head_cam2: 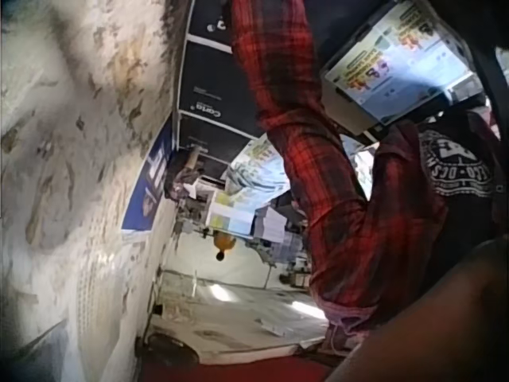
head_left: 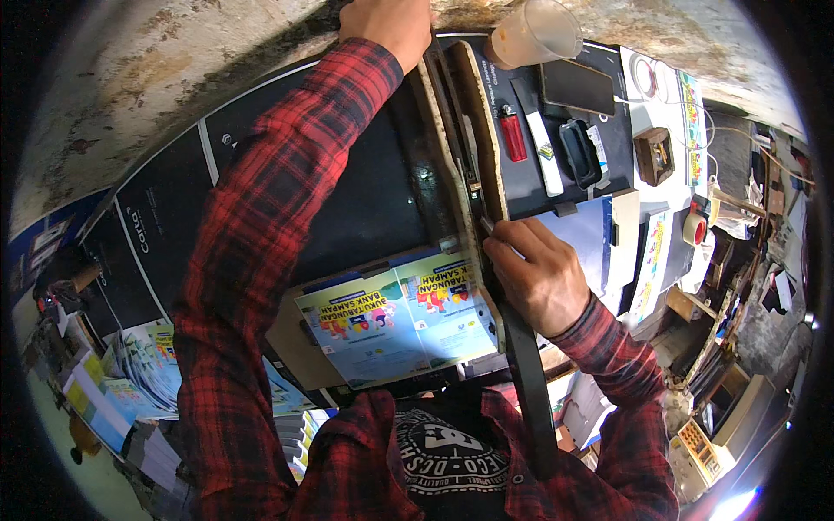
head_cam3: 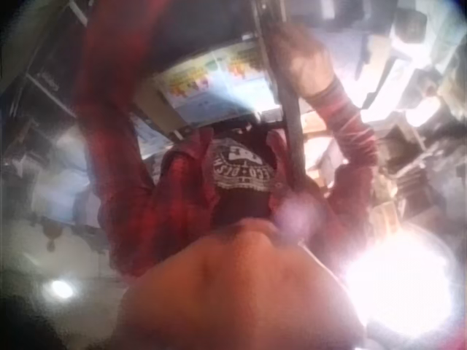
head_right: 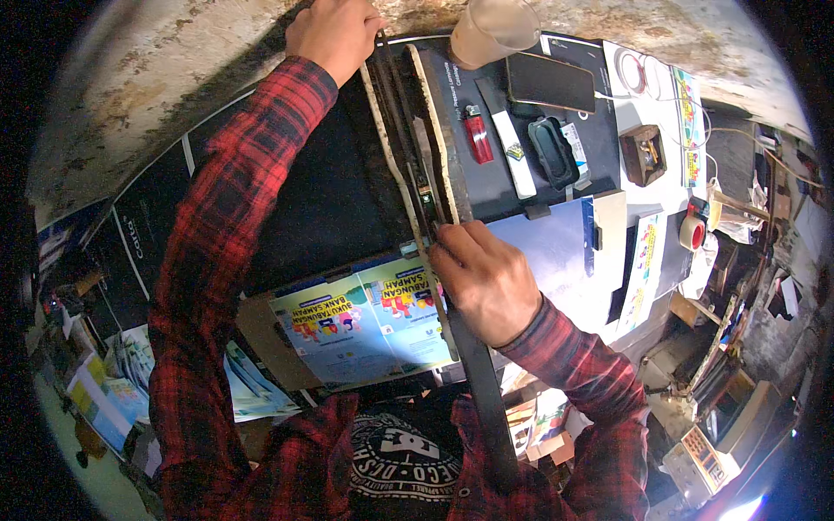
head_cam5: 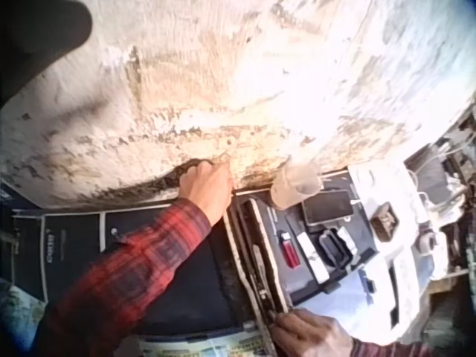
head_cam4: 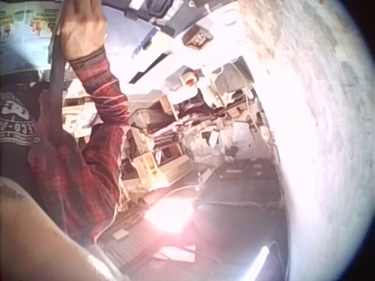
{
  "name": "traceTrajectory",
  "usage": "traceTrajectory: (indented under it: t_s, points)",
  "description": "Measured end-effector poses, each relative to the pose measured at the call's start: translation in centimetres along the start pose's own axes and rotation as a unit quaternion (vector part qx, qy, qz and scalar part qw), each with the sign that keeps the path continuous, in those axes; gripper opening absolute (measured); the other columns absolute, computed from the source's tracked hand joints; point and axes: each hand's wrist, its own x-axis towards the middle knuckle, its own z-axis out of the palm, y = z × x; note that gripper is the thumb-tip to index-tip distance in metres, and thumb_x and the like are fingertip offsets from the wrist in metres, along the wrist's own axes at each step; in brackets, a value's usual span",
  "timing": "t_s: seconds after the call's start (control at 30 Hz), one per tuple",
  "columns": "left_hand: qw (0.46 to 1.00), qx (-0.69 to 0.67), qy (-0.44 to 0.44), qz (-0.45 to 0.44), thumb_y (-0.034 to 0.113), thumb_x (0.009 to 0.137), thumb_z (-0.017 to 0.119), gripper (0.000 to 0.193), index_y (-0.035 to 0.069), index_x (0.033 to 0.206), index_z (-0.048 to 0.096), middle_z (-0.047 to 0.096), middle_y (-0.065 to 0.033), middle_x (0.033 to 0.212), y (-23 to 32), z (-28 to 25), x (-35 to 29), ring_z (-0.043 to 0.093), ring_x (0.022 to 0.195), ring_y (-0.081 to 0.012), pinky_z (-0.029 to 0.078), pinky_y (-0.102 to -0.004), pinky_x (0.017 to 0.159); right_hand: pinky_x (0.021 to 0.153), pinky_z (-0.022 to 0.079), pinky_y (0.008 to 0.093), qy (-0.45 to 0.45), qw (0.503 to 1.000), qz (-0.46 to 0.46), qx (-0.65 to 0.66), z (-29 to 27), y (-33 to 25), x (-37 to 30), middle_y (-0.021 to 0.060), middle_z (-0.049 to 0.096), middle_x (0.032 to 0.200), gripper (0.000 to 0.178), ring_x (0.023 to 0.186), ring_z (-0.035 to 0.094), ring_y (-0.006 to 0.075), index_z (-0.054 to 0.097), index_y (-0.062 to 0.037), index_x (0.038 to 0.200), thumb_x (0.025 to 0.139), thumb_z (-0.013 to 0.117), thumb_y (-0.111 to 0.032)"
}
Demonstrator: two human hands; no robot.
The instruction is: The person uses a manual paper cutter to trim a stack of printed sheets. They repeatedly align the sheets against the guide, press down the lever to cut, and stack the trimmed pieces. The person also briefly handles a small plastic container and a piece of tape.
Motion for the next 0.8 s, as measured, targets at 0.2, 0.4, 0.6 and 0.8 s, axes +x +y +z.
traceTrajectory:
  t_s: [0.2, 0.4, 0.6, 0.8]
  points:
    - [0.999, -0.017, -0.023, -0.017, 0.023, 0.085, 0.065, 0.017, 0.007, 0.090, 0.066, 0.065, -0.0219, 0.082, 0.0, -0.1, 0.2, 0.065, 0.076, -0.0411, 0.052, -0.0521, 0.067, 0.070, 0.052, 0.0338, 0.014, 0.998, -0.048, -0.031, -0.3, 0.5, 0.5, 0.0080, 0.060, 0.089, 0.026, 0.082, 0.061, 0.0240, 0.063, -0.0016, 0.098, 0.073, 0.063, -0.006]
    - [1.000, -0.009, -0.015, -0.020, 0.024, 0.084, 0.066, 0.019, 0.005, 0.087, 0.066, 0.065, -0.0217, 0.080, 0.2, 0.1, 0.1, 0.066, 0.075, -0.0409, 0.052, -0.0519, 0.066, 0.070, 0.051, 0.0335, -0.003, 0.997, -0.071, -0.019, 0.2, 0.8, 0.7, 0.0055, 0.057, 0.082, 0.023, 0.080, 0.060, 0.0217, 0.062, -0.0035, 0.095, 0.073, 0.063, -0.008]
    - [0.999, -0.032, -0.006, -0.010, 0.024, 0.083, 0.067, 0.017, 0.007, 0.081, 0.067, 0.065, -0.0217, 0.076, -0.2, 0.2, 0.1, 0.066, 0.072, -0.0401, 0.052, -0.0500, 0.063, 0.070, 0.050, 0.0316, -0.030, 0.992, -0.119, -0.038, 0.5, 1.3, 1.2, 0.0040, 0.055, 0.081, 0.019, 0.079, 0.059, 0.0202, 0.060, -0.0054, 0.092, 0.074, 0.063, -0.009]
    - [0.996, -0.083, -0.023, -0.026, 0.021, 0.081, 0.067, 0.017, 0.007, 0.072, 0.066, 0.065, -0.0217, 0.070, -0.3, 0.1, 0.2, 0.066, 0.067, -0.0393, 0.053, -0.0485, 0.061, 0.071, 0.050, 0.0303, -0.049, 0.988, -0.142, -0.046, 0.6, 1.4, 1.6, 0.0034, 0.054, 0.081, 0.018, 0.080, 0.057, 0.0188, 0.059, -0.0066, 0.092, 0.074, 0.062, -0.010]
